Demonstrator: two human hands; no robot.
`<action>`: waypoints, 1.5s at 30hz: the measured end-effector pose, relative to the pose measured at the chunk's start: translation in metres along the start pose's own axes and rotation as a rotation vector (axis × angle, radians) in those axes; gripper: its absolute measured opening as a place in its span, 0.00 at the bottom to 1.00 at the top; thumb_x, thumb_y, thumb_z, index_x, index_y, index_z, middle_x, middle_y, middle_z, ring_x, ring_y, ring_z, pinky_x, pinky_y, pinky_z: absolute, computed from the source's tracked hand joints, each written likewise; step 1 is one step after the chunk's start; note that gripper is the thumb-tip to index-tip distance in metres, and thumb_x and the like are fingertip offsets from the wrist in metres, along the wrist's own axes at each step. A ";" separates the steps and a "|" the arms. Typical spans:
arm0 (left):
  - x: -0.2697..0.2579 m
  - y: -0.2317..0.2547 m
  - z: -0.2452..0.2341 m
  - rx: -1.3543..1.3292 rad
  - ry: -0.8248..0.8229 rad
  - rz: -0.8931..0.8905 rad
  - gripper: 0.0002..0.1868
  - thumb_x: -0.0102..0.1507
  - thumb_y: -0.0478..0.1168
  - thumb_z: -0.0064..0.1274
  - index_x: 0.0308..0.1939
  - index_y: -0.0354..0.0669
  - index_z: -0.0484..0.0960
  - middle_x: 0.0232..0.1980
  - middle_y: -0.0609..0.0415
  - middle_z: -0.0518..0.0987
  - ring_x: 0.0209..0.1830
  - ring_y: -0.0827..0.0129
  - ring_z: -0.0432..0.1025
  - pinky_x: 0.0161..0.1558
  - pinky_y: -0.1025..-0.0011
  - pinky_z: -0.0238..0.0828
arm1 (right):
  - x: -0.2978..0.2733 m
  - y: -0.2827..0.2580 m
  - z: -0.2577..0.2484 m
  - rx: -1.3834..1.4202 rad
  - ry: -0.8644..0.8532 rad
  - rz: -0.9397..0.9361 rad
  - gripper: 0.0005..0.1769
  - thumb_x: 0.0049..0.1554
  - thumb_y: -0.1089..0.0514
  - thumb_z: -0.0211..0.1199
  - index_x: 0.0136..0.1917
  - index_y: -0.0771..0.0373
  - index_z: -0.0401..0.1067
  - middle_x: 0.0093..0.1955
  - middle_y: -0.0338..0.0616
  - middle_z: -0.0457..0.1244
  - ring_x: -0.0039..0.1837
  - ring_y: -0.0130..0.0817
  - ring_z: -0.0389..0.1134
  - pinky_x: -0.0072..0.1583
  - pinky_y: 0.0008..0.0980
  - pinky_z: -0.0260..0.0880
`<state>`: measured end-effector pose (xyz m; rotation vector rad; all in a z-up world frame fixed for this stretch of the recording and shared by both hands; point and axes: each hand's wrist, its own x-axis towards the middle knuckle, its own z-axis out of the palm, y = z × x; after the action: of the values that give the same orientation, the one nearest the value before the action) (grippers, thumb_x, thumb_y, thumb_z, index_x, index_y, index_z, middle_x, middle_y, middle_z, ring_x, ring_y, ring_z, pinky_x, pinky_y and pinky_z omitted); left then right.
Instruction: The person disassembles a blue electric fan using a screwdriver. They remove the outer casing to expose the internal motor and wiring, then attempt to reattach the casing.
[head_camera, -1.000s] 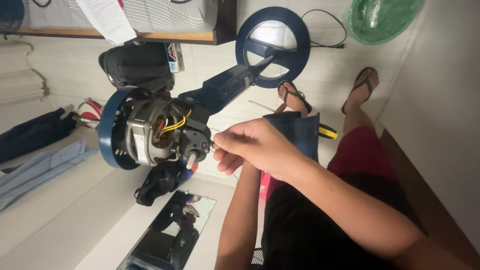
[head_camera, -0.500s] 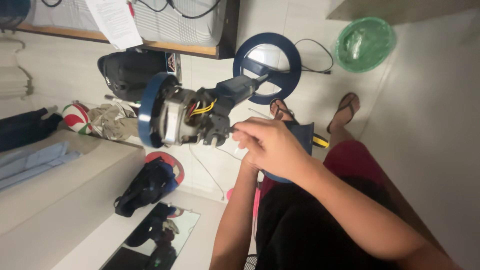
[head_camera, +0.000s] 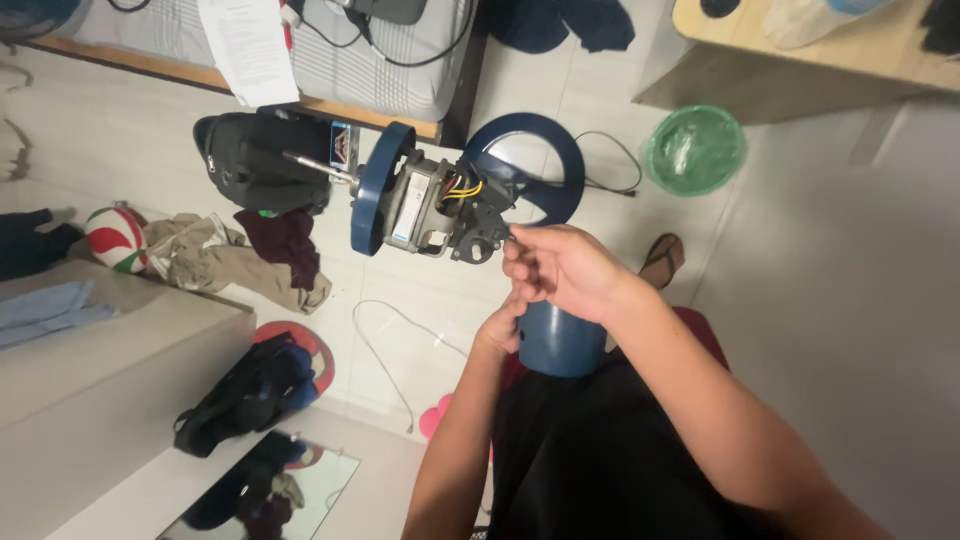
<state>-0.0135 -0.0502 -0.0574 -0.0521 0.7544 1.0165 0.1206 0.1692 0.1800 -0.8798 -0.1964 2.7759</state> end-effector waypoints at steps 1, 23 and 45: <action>-0.001 0.001 0.003 -0.001 -0.016 0.018 0.50 0.53 0.56 0.72 0.72 0.45 0.64 0.69 0.53 0.70 0.70 0.62 0.67 0.68 0.62 0.68 | -0.001 0.000 0.001 -0.055 0.008 -0.026 0.20 0.68 0.46 0.53 0.45 0.66 0.70 0.39 0.40 0.64 0.37 0.29 0.63 0.40 0.28 0.62; -0.003 0.035 0.037 -0.018 -0.079 0.008 0.62 0.50 0.58 0.71 0.80 0.52 0.50 0.72 0.52 0.68 0.71 0.60 0.65 0.68 0.60 0.65 | 0.003 0.011 -0.004 -0.239 0.172 -0.213 0.14 0.68 0.52 0.52 0.45 0.63 0.67 0.35 0.36 0.60 0.38 0.29 0.63 0.41 0.26 0.61; -0.002 0.045 0.044 -0.139 -0.100 -0.028 0.51 0.50 0.54 0.74 0.72 0.49 0.65 0.64 0.51 0.74 0.64 0.60 0.71 0.65 0.59 0.71 | -0.004 0.031 0.018 -0.949 0.397 -0.627 0.12 0.63 0.59 0.59 0.52 0.71 0.76 0.41 0.41 0.69 0.40 0.24 0.70 0.42 0.23 0.69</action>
<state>-0.0254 -0.0110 -0.0098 -0.1299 0.5899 1.0362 0.1081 0.1368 0.1910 -1.2343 -1.4835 1.7980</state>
